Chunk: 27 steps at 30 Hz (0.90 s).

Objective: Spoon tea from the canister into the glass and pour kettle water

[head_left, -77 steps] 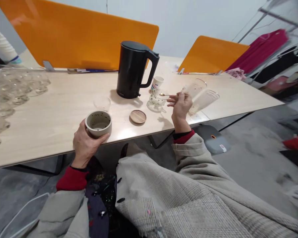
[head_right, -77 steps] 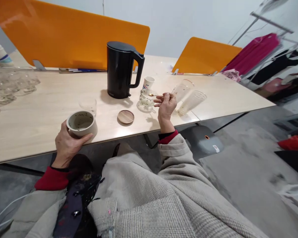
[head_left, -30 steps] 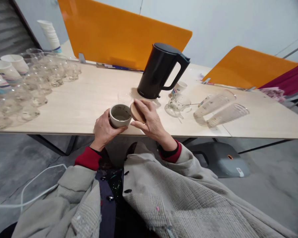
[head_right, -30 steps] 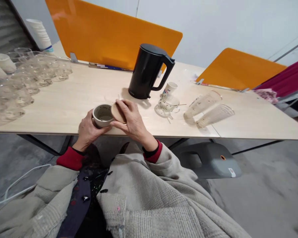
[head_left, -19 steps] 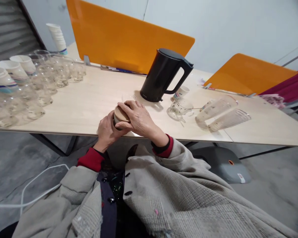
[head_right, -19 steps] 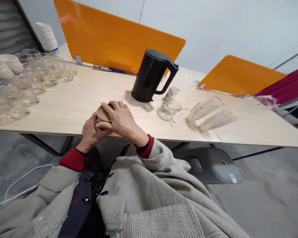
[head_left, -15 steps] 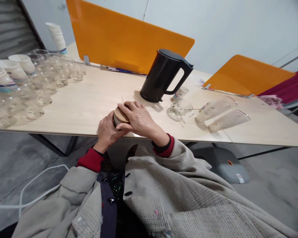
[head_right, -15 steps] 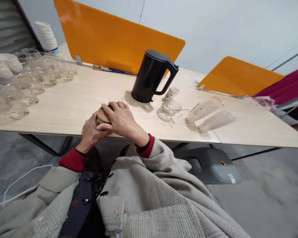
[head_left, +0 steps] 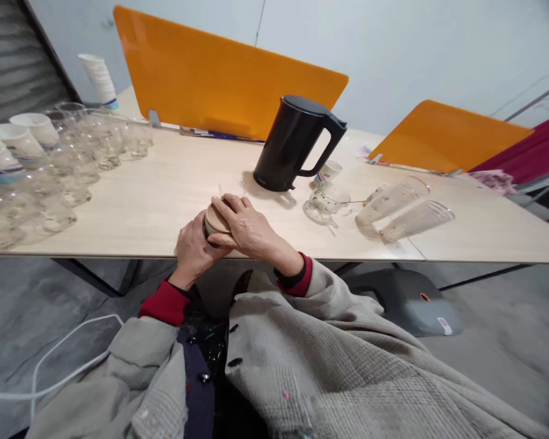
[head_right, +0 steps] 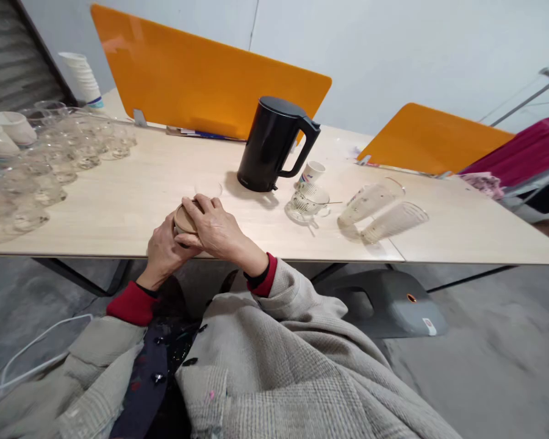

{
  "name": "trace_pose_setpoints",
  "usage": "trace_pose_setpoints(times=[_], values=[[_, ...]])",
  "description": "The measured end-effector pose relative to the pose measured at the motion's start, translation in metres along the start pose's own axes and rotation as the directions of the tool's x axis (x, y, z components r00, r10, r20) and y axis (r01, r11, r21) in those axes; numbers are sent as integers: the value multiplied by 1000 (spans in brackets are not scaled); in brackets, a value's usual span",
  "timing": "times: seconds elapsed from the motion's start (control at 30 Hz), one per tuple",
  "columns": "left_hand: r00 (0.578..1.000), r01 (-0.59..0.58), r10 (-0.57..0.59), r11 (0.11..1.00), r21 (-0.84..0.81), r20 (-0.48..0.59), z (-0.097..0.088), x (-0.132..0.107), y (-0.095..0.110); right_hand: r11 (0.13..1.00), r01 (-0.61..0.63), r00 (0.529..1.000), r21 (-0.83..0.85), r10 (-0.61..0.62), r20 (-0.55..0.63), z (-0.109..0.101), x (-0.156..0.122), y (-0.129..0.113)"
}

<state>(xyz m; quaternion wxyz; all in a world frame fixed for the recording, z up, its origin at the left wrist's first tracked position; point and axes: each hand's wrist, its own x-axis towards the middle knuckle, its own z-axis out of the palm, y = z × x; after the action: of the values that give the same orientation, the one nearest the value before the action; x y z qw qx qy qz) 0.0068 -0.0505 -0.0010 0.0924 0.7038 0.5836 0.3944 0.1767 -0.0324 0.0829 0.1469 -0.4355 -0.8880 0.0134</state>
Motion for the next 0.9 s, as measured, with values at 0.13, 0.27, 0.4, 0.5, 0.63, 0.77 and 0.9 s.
trace_pose_setpoints(times=[0.13,0.27,0.4,0.5,0.63,0.77,0.9], values=[[999,-35,35,999,-3,1,-1,0,-4,989,59,996,135,-50,-72,8,-2,17],[990,-127,129,991,-31,57,-4,2,-5,971,71,987,228,-34,-159,-1,-21,42],[971,-195,191,981,12,141,-4,3,-6,984,-10,942,179,69,-330,-34,-39,81],[967,-200,187,978,59,174,-3,3,-6,993,-67,889,97,104,-445,-57,-32,115],[968,-192,177,979,66,180,-1,3,-5,994,-102,856,38,107,-505,-64,9,156],[970,-175,164,983,48,179,0,2,-5,988,-140,870,67,156,-469,-43,64,182],[971,-170,160,984,43,179,-1,1,-3,970,-216,883,110,242,-402,-14,111,196]])
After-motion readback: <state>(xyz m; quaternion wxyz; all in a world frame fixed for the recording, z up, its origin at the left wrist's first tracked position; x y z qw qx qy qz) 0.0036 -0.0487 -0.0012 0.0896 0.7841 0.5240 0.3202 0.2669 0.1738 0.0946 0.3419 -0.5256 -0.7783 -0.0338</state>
